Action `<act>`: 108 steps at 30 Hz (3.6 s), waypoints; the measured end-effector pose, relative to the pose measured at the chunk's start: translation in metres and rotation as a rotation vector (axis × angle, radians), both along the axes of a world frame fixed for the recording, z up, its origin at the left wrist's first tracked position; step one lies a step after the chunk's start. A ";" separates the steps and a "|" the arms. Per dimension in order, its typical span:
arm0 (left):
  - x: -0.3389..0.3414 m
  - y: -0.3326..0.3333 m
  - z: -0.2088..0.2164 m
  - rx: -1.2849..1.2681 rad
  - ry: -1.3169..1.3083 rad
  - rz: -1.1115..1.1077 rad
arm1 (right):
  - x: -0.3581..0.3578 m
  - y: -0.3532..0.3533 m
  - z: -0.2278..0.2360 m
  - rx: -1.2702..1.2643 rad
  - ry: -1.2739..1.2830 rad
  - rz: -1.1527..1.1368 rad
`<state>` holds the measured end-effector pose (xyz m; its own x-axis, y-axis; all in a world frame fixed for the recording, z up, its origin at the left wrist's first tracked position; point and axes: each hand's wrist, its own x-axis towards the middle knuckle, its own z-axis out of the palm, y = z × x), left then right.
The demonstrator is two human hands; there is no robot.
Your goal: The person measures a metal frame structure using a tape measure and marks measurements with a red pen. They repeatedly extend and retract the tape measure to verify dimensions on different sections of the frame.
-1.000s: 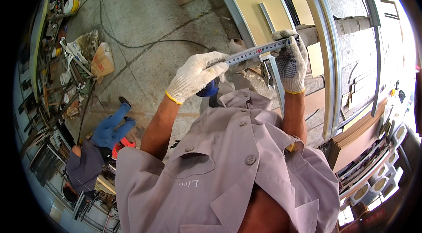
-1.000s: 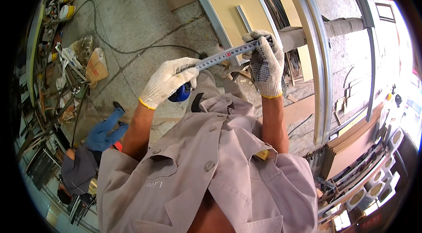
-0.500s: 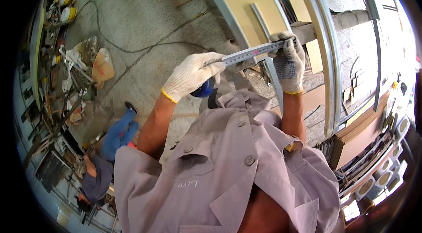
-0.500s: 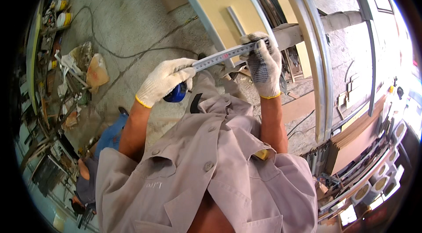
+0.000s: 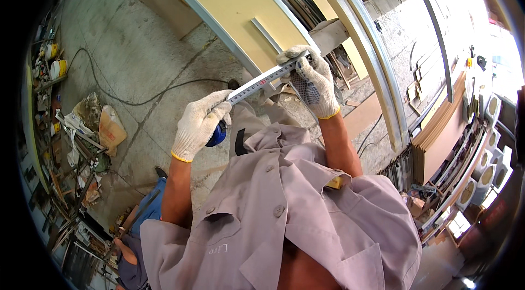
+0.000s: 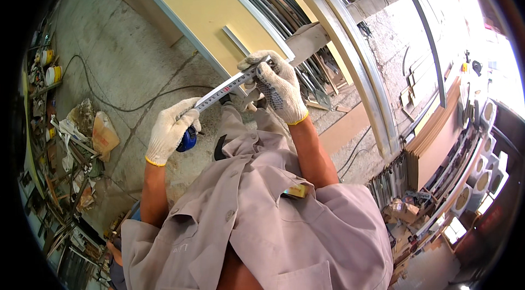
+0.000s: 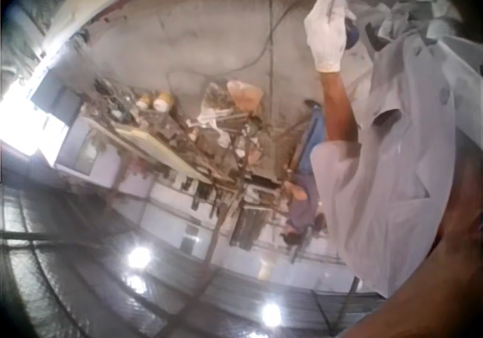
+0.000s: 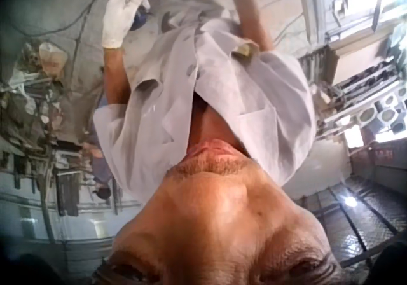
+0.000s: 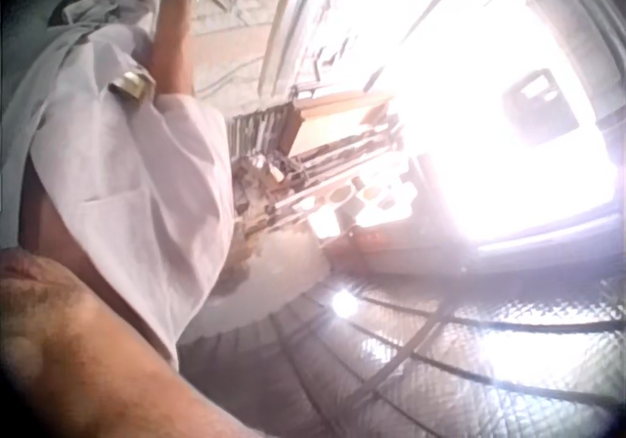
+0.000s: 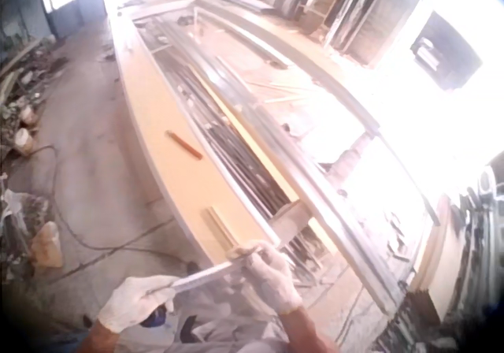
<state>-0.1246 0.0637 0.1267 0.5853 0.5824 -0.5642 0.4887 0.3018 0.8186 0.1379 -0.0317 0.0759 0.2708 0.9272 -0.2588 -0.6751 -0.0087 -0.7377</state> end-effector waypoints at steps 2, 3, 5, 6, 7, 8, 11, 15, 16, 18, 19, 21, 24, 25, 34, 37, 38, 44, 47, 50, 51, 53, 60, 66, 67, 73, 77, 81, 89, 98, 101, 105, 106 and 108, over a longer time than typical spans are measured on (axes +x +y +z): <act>0.001 -0.001 0.004 0.050 0.019 -0.020 | -0.004 0.003 0.004 -0.013 0.002 -0.002; 0.000 -0.001 0.006 0.076 0.034 -0.027 | -0.003 0.002 0.004 0.008 -0.016 0.007; 0.001 0.000 0.005 0.156 0.051 -0.077 | 0.002 -0.001 -0.006 0.039 -0.009 0.017; 0.002 0.001 0.003 0.194 0.056 -0.105 | 0.003 -0.001 -0.006 0.033 -0.009 0.009; 0.003 0.002 0.005 0.200 0.071 -0.113 | 0.002 0.000 -0.007 0.033 0.026 -0.013; 0.003 0.002 0.004 0.214 0.059 -0.106 | 0.006 0.001 -0.010 0.047 0.061 -0.009; -0.001 0.001 0.001 0.227 0.076 -0.102 | 0.004 0.000 -0.012 0.026 0.054 -0.017; -0.002 0.005 -0.005 0.304 0.082 -0.112 | 0.002 0.005 -0.015 0.049 0.082 0.002; -0.002 0.007 -0.004 0.297 0.084 -0.110 | 0.002 0.006 -0.016 0.039 0.081 0.000; -0.001 0.011 -0.006 0.297 0.084 -0.112 | 0.002 0.010 -0.019 0.020 0.074 -0.010; -0.001 0.013 -0.007 0.303 0.086 -0.115 | 0.001 0.012 -0.021 0.029 0.083 -0.012; -0.001 0.017 -0.008 0.306 0.079 -0.117 | 0.001 0.016 -0.023 0.037 0.098 -0.008; -0.001 0.025 -0.008 0.302 0.057 -0.123 | 0.003 0.022 -0.027 0.049 0.106 -0.015; 0.000 0.027 -0.007 0.304 0.059 -0.126 | 0.005 0.024 -0.028 0.053 0.107 -0.019; 0.006 0.046 -0.017 0.223 -0.014 -0.127 | 0.014 0.045 -0.025 0.032 0.058 -0.008; 0.008 0.051 -0.013 0.145 -0.015 -0.130 | 0.017 0.046 -0.026 0.031 0.066 -0.006; 0.008 0.052 -0.011 0.116 -0.003 -0.131 | 0.017 0.046 -0.026 0.035 0.069 -0.006; 0.008 0.060 -0.011 0.082 -0.011 -0.143 | 0.017 0.047 -0.027 0.034 0.065 -0.008; 0.013 0.061 -0.011 0.120 -0.046 -0.155 | 0.017 0.044 -0.030 0.027 0.062 -0.017; 0.014 0.062 -0.017 -0.118 -0.098 -0.091 | 0.021 0.043 -0.033 0.056 0.058 -0.002; 0.015 0.063 -0.021 -0.178 -0.127 -0.078 | 0.021 0.043 -0.032 0.067 0.060 0.000; 0.014 0.064 -0.028 -0.295 -0.186 -0.051 | 0.022 0.041 -0.033 0.079 0.059 0.002; 0.017 0.069 -0.032 -0.518 -0.221 -0.029 | 0.023 0.033 -0.036 0.071 0.043 -0.016; 0.021 0.069 -0.026 -0.468 -0.214 -0.082 | 0.026 0.029 -0.038 0.054 0.024 -0.031; 0.020 0.069 -0.026 -0.470 -0.214 -0.085 | 0.026 0.028 -0.037 0.052 0.021 -0.031; 0.020 0.067 -0.029 -0.513 -0.134 -0.109 | 0.026 0.026 -0.032 0.023 0.054 -0.047; 0.022 0.062 -0.023 -0.461 -0.150 -0.131 | 0.026 0.028 -0.023 0.036 0.034 -0.019; 0.019 0.049 -0.029 -0.167 -0.138 -0.198 | 0.028 0.031 -0.002 0.032 -0.042 0.009; 0.018 0.011 -0.018 -0.189 -0.383 -0.028 | 0.014 0.050 0.128 -0.095 -0.670 0.253; 0.018 0.001 0.010 0.059 -0.661 0.077 | -0.019 0.093 0.242 0.337 -1.262 0.526; 0.029 0.007 0.031 0.202 -0.548 0.171 | -0.022 0.109 0.258 0.393 -1.335 0.543; 0.063 0.004 0.023 0.171 -0.681 0.377 | -0.012 0.134 0.252 0.367 -1.390 0.526; 0.070 0.008 0.029 0.220 -0.676 0.313 | -0.008 0.140 0.243 0.407 -1.451 0.445; 0.069 0.003 0.046 0.205 -0.683 0.372 | -0.017 0.150 0.257 0.299 -1.449 0.519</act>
<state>-0.0558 0.0668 0.1722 0.5095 0.8604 -0.0128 -0.2431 0.1582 0.9570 0.1212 0.1185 0.3325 -0.2366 0.9626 0.1323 0.6132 0.2535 -0.7481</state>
